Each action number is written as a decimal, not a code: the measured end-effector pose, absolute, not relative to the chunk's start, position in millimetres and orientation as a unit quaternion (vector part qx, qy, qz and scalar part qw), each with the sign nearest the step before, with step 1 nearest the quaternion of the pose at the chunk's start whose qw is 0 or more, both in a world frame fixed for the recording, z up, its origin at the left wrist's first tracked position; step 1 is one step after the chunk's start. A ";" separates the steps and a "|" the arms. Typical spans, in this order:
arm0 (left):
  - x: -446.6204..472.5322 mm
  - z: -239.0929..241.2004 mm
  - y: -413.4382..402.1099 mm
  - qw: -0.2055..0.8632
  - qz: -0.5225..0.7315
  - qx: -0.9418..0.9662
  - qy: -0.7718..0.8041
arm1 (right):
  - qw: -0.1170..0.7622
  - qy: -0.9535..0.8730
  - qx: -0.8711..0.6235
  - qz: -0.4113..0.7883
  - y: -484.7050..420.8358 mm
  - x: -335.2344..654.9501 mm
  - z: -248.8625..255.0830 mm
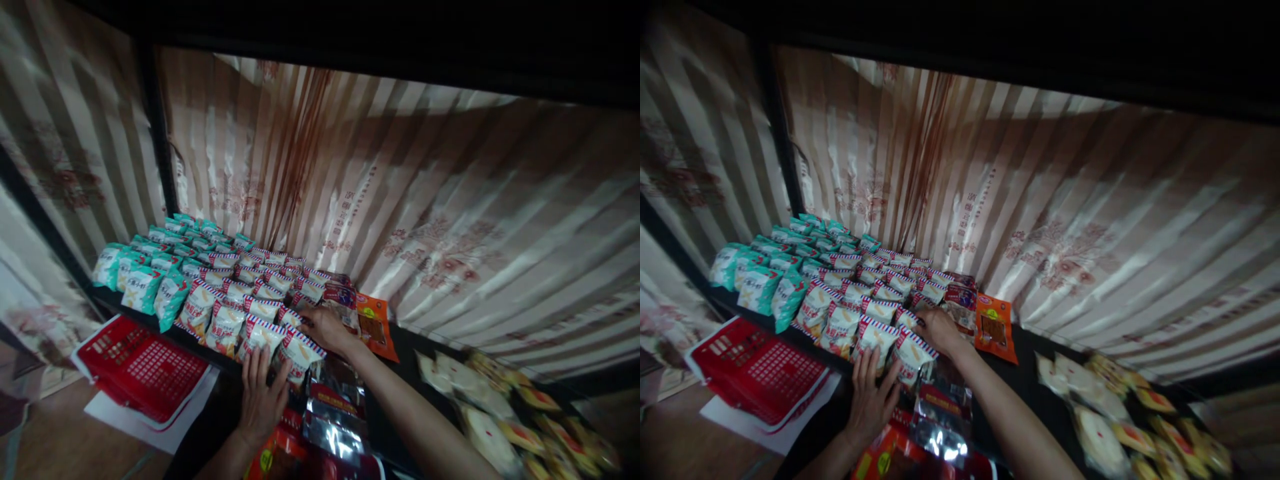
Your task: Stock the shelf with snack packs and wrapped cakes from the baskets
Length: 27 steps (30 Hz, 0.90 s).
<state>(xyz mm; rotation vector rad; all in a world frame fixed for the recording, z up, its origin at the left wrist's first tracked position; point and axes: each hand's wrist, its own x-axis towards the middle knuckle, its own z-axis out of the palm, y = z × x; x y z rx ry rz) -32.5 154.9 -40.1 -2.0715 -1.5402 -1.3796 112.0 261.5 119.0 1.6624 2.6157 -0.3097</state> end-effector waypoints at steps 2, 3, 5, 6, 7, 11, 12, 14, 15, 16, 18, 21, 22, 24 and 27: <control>-36.0 -39.0 156.8 0.104 -0.468 -0.705 -0.523 | 0.000 0.841 0.528 -0.116 262.1 113.3 117.7; -37.1 -38.6 156.6 0.102 -0.468 -0.707 -0.520 | -0.009 0.841 0.526 -0.125 262.5 114.4 117.1; -37.4 -38.2 154.7 0.096 -0.466 -0.717 -0.509 | -0.026 0.840 0.523 -0.143 263.1 116.9 115.6; -36.6 -38.3 153.5 0.095 -0.464 -0.723 -0.503 | -0.034 0.839 0.522 -0.149 263.2 118.2 114.9; -35.3 -38.6 152.7 0.096 -0.463 -0.727 -0.499 | -0.038 0.838 0.522 -0.154 263.3 119.4 114.1; -29.1 -40.4 155.4 0.111 -0.461 -0.724 -0.500 | -0.046 0.837 0.529 -0.133 263.4 122.7 112.3; -28.3 -40.9 157.1 0.114 -0.460 -0.722 -0.504 | -0.050 0.833 0.540 -0.113 263.9 123.3 112.4; -27.8 -41.9 160.7 0.115 -0.458 -0.721 -0.507 | -0.057 0.817 0.570 -0.066 266.1 124.8 113.5; -28.2 -42.5 162.2 0.115 -0.459 -0.721 -0.506 | -0.059 0.805 0.589 -0.044 267.9 125.5 114.3; -28.7 -43.0 163.3 0.114 -0.461 -0.722 -0.503 | -0.059 0.792 0.607 -0.027 270.1 126.3 115.1; -30.1 -44.1 164.9 0.112 -0.468 -0.726 -0.492 | -0.052 0.769 0.637 -0.011 275.7 127.1 116.3; -31.1 -46.0 166.8 0.116 -0.481 -0.727 -0.477 | -0.012 0.744 0.668 -0.015 284.8 124.8 115.8; -31.1 -46.8 167.4 0.118 -0.485 -0.726 -0.473 | 0.001 0.742 0.670 -0.021 287.6 122.9 115.1; -30.8 -49.1 168.9 0.119 -0.488 -0.725 -0.471 | 0.011 0.749 0.661 -0.029 292.3 118.1 113.6; -30.4 -52.6 171.1 0.119 -0.486 -0.728 -0.469 | -0.005 0.765 0.643 -0.034 297.4 111.8 111.7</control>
